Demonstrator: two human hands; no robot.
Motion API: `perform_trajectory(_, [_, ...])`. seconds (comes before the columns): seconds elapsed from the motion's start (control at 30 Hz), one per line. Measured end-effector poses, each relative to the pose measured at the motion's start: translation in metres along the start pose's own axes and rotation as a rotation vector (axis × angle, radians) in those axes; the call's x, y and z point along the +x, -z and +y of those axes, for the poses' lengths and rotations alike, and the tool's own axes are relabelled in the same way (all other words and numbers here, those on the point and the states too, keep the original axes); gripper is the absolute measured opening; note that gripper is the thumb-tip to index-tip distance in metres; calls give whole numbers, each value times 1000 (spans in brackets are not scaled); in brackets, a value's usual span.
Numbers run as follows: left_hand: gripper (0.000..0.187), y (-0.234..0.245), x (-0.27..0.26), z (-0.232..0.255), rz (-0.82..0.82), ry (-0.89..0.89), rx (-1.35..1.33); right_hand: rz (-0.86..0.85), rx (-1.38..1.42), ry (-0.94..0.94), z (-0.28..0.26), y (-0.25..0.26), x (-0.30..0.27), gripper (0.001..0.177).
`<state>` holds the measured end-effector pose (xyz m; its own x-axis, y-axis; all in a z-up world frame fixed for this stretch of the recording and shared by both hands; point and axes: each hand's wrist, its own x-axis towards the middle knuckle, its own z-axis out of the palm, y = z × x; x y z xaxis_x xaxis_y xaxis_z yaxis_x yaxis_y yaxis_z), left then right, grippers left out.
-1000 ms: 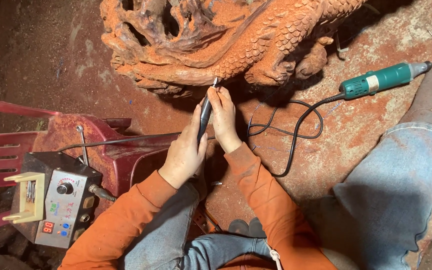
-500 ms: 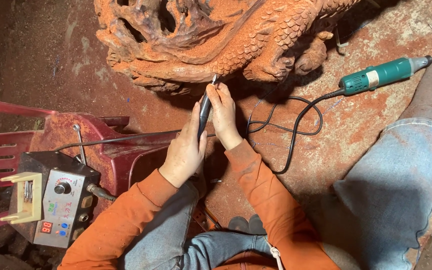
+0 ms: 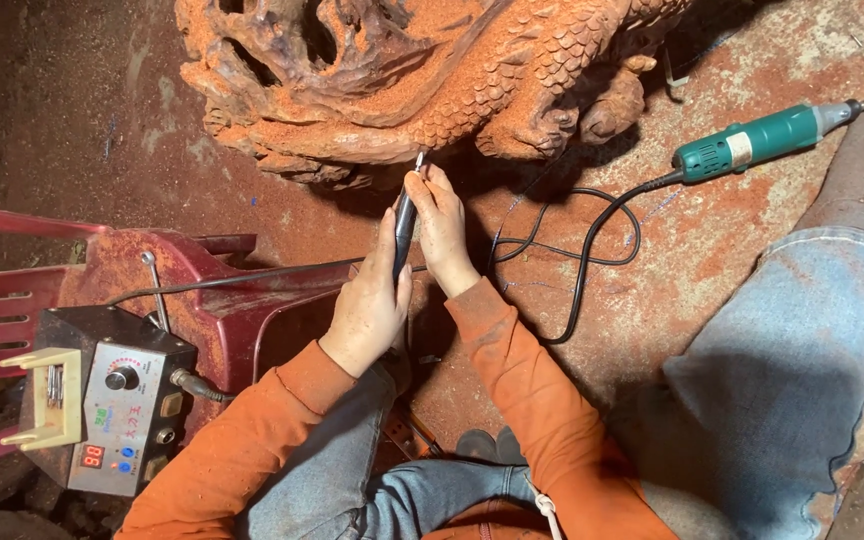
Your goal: Carving intricate details into a large wooden dragon sculpture using a handheld rotary tool
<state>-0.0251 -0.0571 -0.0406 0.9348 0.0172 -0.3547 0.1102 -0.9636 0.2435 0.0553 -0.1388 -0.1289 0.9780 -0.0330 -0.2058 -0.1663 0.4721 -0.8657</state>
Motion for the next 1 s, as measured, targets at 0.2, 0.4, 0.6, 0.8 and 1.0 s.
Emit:
perform_trajectory(0.2, [71,3,0,5,-19,9,-9,-11,17,4,-10,0,-5,41])
perform_trajectory(0.4, [71,4,0,6,-26,8,-5,-12,52,23,10,3,0,45])
perform_trajectory(0.6, [70,4,2,5,-22,-12,16,-6,73,6,11,2,1,46])
perform_trajectory(0.8, [70,6,3,4,-31,-30,58,-14,100,-52,1,-1,-3,53])
perform_trajectory(1.0, [63,24,13,-21,-52,-9,159,67,-20,-114,29,-8,-1,54])
